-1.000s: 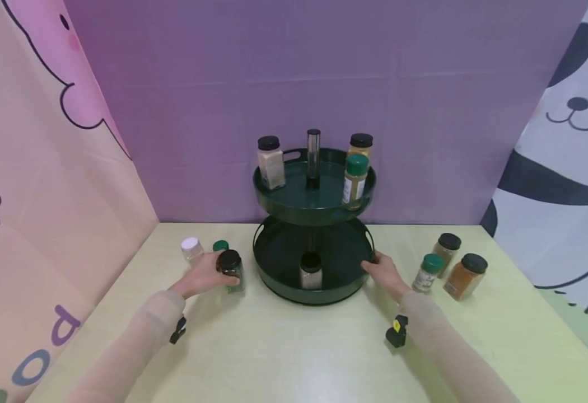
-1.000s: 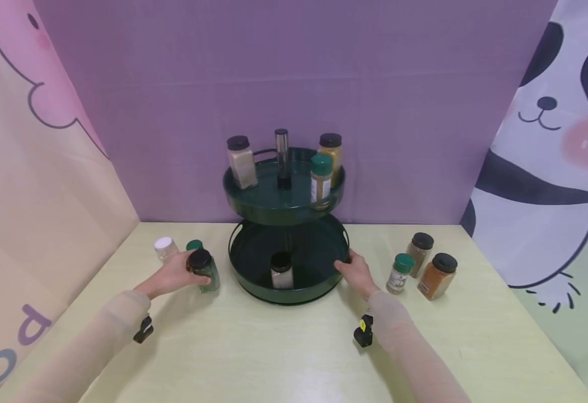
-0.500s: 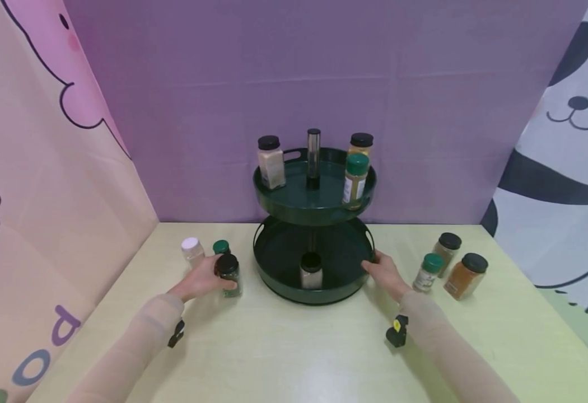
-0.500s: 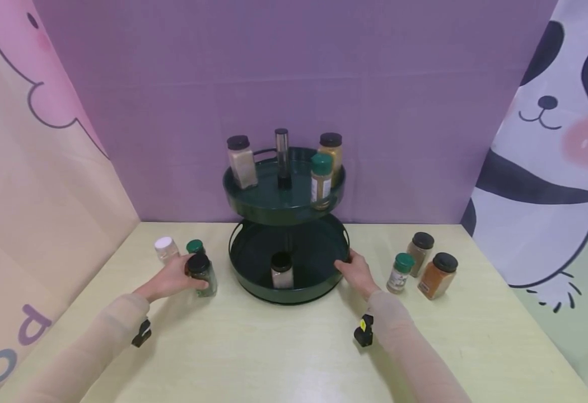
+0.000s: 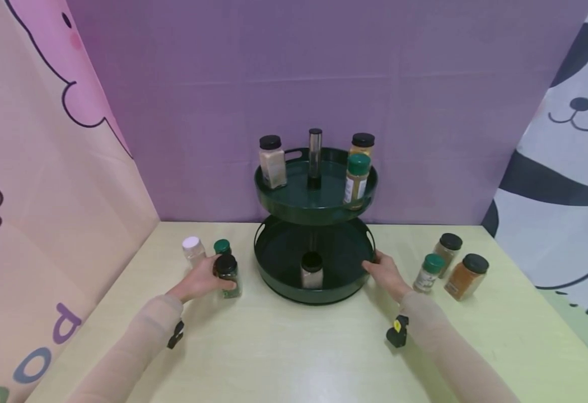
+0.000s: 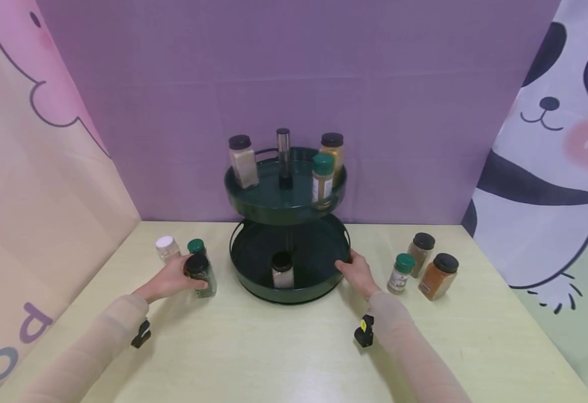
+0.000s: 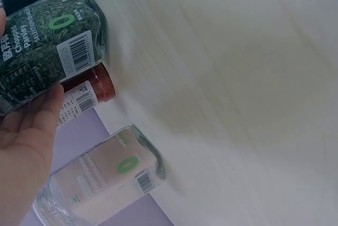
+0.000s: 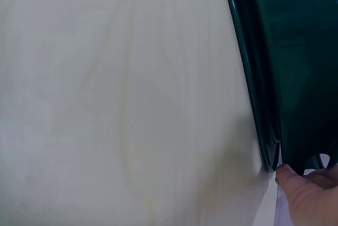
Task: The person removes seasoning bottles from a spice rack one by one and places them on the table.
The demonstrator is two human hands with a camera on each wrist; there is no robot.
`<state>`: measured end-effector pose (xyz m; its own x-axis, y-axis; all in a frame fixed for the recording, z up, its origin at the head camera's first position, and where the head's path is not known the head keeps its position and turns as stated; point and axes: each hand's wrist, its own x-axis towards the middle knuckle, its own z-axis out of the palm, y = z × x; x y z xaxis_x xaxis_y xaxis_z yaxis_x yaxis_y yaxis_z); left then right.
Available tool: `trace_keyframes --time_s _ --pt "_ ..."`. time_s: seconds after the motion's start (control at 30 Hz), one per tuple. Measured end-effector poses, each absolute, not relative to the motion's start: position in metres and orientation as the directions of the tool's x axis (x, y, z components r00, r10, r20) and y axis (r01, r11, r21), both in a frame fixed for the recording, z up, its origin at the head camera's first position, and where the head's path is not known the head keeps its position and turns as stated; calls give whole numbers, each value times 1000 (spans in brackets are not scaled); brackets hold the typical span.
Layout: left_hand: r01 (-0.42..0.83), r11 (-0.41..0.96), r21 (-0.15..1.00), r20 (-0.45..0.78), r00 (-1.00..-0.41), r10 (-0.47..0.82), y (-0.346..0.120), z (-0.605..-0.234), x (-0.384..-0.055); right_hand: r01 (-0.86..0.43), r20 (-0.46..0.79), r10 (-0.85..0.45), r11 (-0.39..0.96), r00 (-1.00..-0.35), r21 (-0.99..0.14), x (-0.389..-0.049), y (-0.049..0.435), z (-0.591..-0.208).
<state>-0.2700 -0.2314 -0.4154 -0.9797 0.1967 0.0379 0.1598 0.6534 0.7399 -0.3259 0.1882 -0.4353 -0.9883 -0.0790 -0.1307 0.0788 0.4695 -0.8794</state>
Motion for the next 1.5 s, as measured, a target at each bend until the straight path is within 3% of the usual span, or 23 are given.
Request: trace_keyframes --time_s 1.5 --pt "126 609 783 0 -979 203 -235 -415 -267 78 -132 -81 474 -988 -877 -324 188 -434"
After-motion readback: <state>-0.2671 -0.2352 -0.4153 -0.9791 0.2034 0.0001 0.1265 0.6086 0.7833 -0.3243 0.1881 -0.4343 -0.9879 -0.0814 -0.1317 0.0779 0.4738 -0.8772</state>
